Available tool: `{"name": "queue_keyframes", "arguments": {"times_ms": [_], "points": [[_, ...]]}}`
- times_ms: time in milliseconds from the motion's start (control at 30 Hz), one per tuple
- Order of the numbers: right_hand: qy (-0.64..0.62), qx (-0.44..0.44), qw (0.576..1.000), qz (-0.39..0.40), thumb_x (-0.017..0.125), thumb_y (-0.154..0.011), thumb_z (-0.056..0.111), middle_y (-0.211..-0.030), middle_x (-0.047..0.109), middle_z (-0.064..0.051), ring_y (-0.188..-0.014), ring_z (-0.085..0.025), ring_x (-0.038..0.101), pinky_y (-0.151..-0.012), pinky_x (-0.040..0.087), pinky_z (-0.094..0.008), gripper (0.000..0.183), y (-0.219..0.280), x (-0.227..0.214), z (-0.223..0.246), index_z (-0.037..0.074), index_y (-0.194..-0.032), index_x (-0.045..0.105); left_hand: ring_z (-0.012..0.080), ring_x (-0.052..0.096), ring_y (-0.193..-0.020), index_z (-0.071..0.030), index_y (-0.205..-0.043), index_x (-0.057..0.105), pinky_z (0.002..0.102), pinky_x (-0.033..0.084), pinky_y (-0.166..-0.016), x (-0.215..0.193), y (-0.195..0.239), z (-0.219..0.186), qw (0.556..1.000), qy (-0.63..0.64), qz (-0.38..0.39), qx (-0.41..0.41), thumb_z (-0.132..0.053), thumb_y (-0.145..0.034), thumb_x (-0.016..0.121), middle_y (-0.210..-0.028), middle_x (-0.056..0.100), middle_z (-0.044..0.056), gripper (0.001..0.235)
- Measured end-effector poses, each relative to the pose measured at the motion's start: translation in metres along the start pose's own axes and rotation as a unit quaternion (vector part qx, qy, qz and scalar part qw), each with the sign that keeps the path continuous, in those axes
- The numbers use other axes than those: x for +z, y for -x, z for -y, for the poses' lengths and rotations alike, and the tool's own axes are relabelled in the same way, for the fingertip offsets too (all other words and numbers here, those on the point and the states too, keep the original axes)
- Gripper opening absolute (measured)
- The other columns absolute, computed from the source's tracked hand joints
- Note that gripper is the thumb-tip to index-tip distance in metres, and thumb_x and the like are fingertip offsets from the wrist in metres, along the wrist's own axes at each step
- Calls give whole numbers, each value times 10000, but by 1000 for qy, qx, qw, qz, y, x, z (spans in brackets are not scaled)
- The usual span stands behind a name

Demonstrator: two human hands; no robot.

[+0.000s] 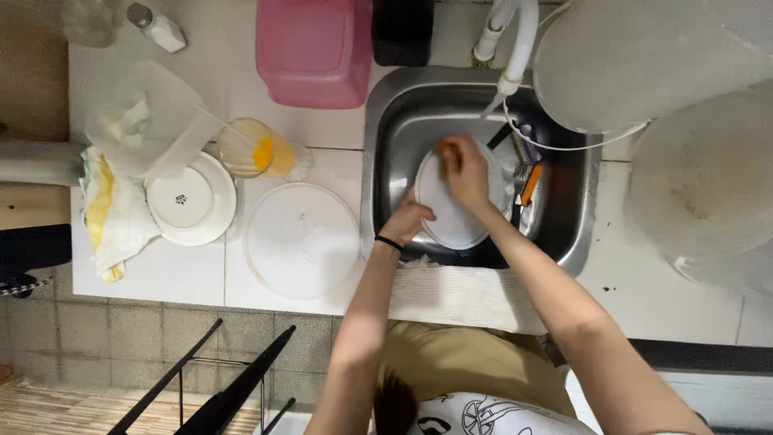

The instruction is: The person washes several kitchen items in a sink using a sponge and running water. They scrub and rinse a plastic container, a pink container, a white lid, a glass, and a knife, placing each item aside after cleaning.

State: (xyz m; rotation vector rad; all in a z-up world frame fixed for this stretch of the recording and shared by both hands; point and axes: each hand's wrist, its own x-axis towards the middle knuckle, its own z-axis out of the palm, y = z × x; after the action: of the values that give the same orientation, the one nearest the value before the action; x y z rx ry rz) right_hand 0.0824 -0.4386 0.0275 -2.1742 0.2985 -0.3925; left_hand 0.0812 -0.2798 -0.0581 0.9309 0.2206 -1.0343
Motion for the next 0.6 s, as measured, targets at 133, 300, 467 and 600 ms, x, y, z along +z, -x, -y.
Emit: {"name": "queue_keyframes", "arguments": {"times_ms": [133, 300, 467, 600], "points": [[-46, -24, 998, -20, 554, -1137, 78, -1300, 632, -220, -1281, -482, 600, -1086, 486, -585, 243, 5, -2, 3, 8, -1360, 619, 347, 571, -1324, -96, -1582, 490, 582, 487, -1136, 3, 1, 2, 999, -37, 7, 27, 273, -695, 619, -1473, 609, 141, 969], [31, -115, 992, -46, 625, -1097, -45, -1304, 634, -240, -1297, -485, 581, -1117, 458, -596, 257, 7, -10, 8, -9, -1342, 690, 367, 507, -1391, -65, -1611, 466, 618, 426, -1189, 6, -3, 13, 994, -73, 21, 82, 275, -615, 602, -1521, 563, 171, 1062], [184, -173, 966, 59, 687, -1017, 51, -1203, 723, -113, -1143, -378, 665, -991, 550, -492, 259, 43, 13, 1, 139, -1250, 758, 392, 521, -1399, -63, -1568, 547, 575, 401, -1200, 0, -11, 23, 985, -142, 17, 101, 242, -563, 632, -1489, 600, 193, 1054], [99, -168, 978, 79, 634, -1052, 9, -1226, 742, -99, -1138, -369, 660, -962, 568, -469, 275, 64, 17, 4, 127, -1259, 773, 434, 514, -1403, 34, -1547, 540, 591, 365, -1232, 8, -17, 26, 988, -98, -12, 122, 278, -597, 562, -1471, 598, 288, 981]]}}
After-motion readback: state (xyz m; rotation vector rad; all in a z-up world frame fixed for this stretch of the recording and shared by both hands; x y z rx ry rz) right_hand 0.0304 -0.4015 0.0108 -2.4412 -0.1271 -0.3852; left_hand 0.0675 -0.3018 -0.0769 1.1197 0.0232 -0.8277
